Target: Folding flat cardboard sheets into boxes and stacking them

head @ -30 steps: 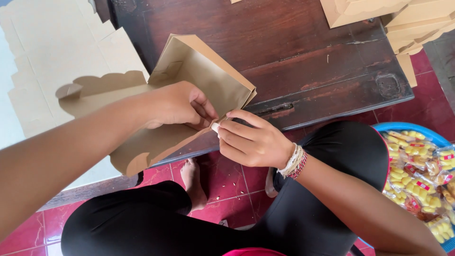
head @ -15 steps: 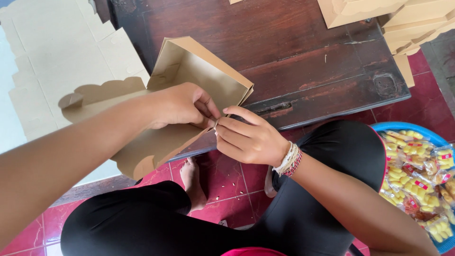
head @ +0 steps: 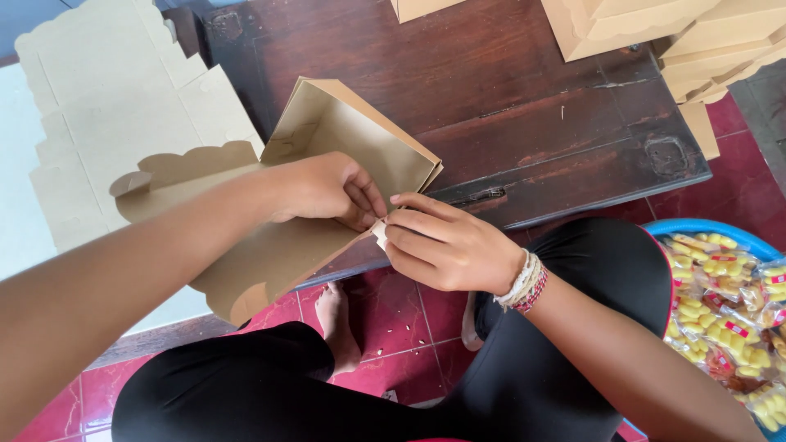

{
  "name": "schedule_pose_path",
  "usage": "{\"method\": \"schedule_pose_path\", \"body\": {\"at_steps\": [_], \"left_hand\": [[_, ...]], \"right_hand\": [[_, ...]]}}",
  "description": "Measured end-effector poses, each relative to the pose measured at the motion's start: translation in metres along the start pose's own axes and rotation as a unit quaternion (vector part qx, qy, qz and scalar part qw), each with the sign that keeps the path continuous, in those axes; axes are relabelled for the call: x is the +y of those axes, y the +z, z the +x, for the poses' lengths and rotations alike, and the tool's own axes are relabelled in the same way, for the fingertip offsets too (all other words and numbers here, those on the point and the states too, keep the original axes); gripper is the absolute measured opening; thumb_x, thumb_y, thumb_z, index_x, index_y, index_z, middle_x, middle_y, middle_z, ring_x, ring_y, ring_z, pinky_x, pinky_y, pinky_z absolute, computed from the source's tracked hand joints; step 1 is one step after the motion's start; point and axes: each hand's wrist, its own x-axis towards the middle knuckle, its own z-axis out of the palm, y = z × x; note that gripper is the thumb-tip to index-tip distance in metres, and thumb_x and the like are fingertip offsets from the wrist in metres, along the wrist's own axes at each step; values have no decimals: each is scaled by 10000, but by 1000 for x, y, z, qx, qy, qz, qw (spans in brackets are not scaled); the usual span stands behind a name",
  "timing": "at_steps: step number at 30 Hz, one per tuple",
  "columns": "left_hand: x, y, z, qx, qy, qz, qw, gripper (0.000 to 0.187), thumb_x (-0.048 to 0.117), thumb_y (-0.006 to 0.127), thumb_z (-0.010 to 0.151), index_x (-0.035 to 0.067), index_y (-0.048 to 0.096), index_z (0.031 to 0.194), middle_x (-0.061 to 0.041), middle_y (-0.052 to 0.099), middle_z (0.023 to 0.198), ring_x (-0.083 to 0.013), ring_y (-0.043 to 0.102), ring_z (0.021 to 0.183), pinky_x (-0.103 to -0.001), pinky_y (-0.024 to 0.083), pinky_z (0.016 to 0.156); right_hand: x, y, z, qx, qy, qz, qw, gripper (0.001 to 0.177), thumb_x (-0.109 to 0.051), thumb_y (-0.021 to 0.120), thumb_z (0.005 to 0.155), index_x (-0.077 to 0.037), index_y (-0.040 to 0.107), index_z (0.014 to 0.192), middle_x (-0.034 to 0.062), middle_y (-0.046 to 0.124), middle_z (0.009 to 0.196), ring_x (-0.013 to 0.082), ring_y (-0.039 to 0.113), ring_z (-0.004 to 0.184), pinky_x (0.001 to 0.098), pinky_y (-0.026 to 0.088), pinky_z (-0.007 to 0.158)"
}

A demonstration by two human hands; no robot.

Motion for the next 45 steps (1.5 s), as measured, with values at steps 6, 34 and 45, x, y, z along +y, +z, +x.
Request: {"method": "schedule_pose_path", "body": {"at_steps": [6, 34, 45], "left_hand": [[2, -2, 1, -17, 5, 0, 1000, 219, 82, 820, 808, 57, 812, 1025, -67, 803, 841, -163, 756, 816, -295, 603, 822], [138, -38, -50, 20, -134, 447, 884, 233, 365, 748, 893, 181, 790, 1030, -79, 794, 979, -307, 747, 1018, -445, 580, 887], [120, -11, -131, 282, 314, 465, 778, 550, 524, 861, 809, 97, 661, 1093, -82, 726, 1090, -312, 649, 1229, -617, 190, 1248]], "right_hand": [[2, 3, -1, 1, -5, 9, 1000, 144, 53, 687, 943, 22, 696, 803, 110, 625, 786, 306, 679, 861, 528, 664, 849], [38, -9, 18, -216, 326, 200, 898, 170, -64, 813, 853, -91, 699, 976, 80, 768, 847, 306, 734, 877, 417, 585, 790], [47, 23, -4, -206, 219, 98, 948, 377, -357, 828, 904, -82, 695, 683, 24, 624, 635, 264, 597, 617, 404, 450, 609]]}}
